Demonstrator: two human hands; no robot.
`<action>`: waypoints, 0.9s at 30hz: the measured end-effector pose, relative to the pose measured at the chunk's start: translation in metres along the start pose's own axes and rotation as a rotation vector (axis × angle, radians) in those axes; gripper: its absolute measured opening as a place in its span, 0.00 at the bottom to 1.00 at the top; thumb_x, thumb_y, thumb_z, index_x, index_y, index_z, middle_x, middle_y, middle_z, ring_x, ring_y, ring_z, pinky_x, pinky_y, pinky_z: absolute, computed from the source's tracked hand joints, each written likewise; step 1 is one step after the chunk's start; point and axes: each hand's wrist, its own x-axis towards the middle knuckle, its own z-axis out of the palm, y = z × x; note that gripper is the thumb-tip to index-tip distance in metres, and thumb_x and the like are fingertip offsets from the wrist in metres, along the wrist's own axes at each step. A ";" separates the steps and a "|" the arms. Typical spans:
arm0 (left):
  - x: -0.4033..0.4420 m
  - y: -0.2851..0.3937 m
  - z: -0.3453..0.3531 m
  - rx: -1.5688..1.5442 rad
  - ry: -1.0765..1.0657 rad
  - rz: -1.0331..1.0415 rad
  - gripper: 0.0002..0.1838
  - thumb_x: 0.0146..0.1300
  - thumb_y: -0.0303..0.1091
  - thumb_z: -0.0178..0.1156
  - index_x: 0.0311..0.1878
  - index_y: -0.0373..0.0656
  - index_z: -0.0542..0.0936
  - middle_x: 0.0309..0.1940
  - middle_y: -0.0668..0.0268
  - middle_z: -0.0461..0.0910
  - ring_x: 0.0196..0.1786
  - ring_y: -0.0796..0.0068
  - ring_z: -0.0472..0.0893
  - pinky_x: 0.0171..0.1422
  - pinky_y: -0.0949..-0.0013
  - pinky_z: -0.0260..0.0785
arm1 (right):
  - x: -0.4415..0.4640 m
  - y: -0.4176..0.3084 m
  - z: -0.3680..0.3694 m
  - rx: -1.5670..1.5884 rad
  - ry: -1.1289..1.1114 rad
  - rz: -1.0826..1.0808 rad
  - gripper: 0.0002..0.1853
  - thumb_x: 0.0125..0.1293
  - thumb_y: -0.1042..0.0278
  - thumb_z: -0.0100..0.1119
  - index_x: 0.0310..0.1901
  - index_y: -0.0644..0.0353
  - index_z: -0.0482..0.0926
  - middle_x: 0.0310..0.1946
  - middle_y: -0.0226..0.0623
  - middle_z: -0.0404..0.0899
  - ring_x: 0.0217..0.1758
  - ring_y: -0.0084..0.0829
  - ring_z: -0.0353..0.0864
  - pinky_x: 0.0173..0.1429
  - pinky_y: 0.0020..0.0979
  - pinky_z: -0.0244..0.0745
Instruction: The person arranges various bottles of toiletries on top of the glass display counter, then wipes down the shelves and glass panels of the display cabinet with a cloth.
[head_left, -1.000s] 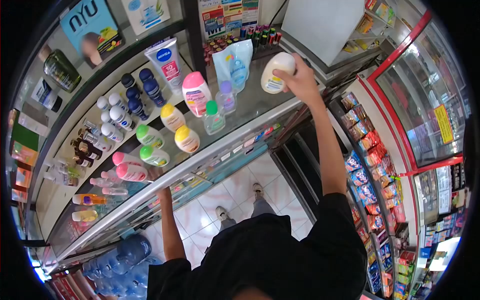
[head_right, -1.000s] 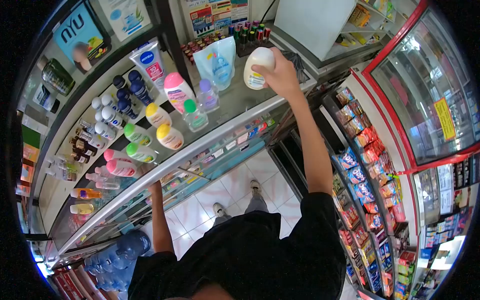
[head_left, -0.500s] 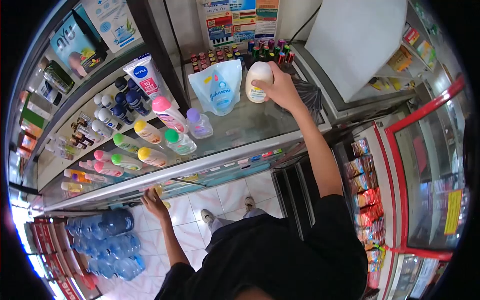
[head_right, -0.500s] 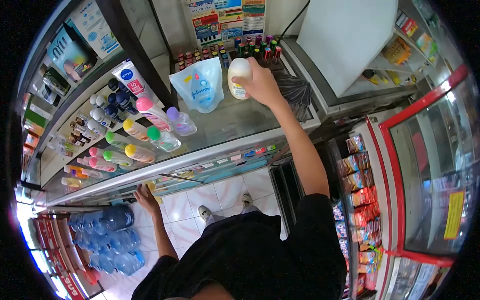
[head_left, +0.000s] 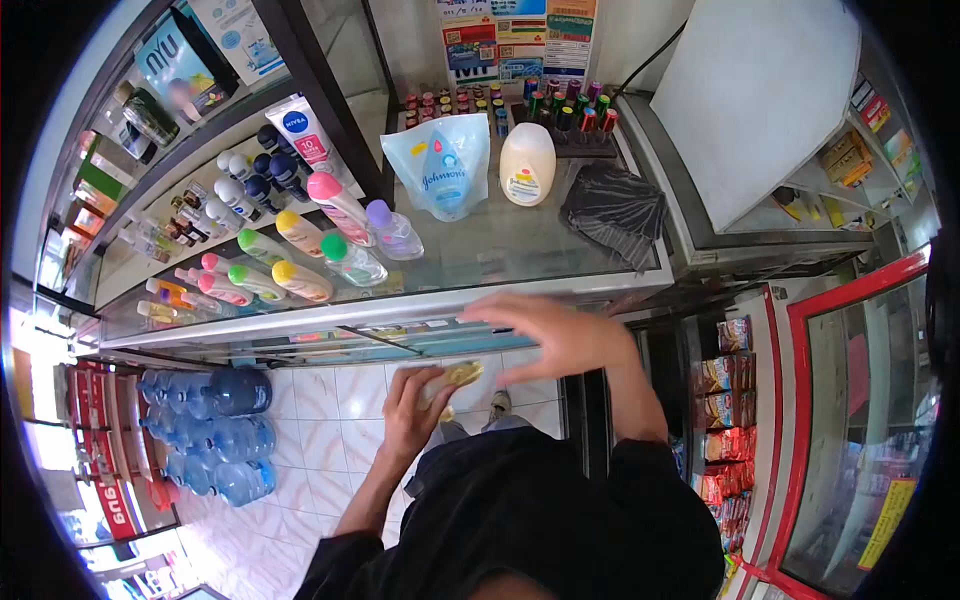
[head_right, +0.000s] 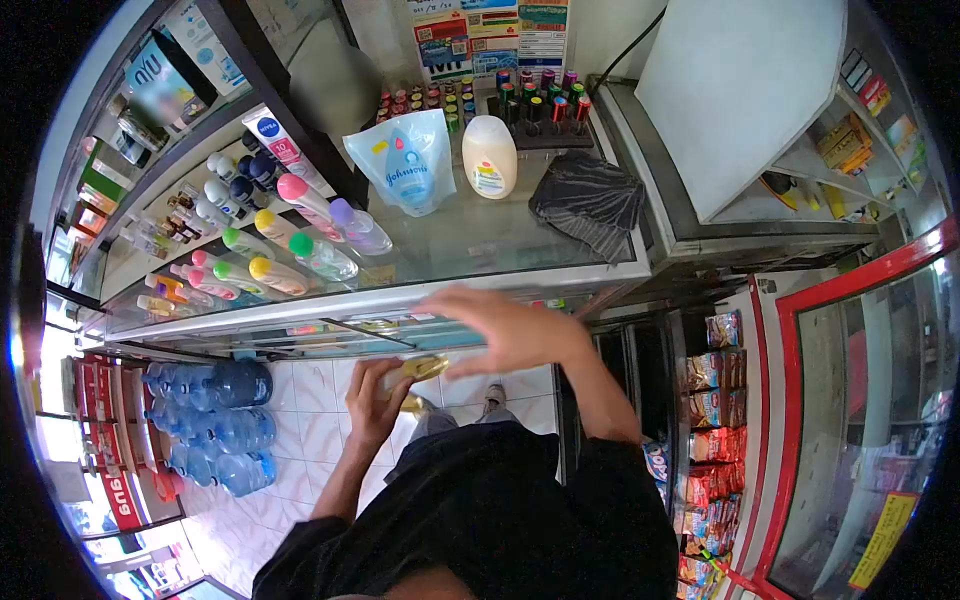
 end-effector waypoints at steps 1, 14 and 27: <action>0.018 0.011 0.000 -0.025 -0.006 0.073 0.19 0.53 0.25 0.73 0.48 0.39 0.80 0.42 0.57 0.80 0.45 0.56 0.81 0.47 0.61 0.76 | -0.001 0.011 0.015 -0.081 -0.016 -0.050 0.27 0.59 0.63 0.70 0.59 0.59 0.73 0.55 0.39 0.77 0.49 0.39 0.82 0.52 0.36 0.76; 0.193 0.033 0.045 -0.026 0.294 0.260 0.25 0.54 0.31 0.74 0.55 0.42 0.76 0.44 0.59 0.71 0.33 0.66 0.75 0.42 0.63 0.73 | 0.030 0.070 -0.017 -0.012 0.666 0.118 0.23 0.63 0.70 0.65 0.58 0.64 0.71 0.45 0.53 0.82 0.49 0.51 0.83 0.52 0.39 0.75; 0.215 0.000 0.080 0.036 0.302 0.280 0.11 0.65 0.32 0.64 0.43 0.38 0.73 0.39 0.54 0.71 0.36 0.51 0.77 0.38 0.54 0.70 | 0.049 0.115 0.002 -0.259 0.828 0.107 0.25 0.63 0.71 0.67 0.61 0.62 0.71 0.44 0.51 0.84 0.48 0.43 0.86 0.52 0.36 0.80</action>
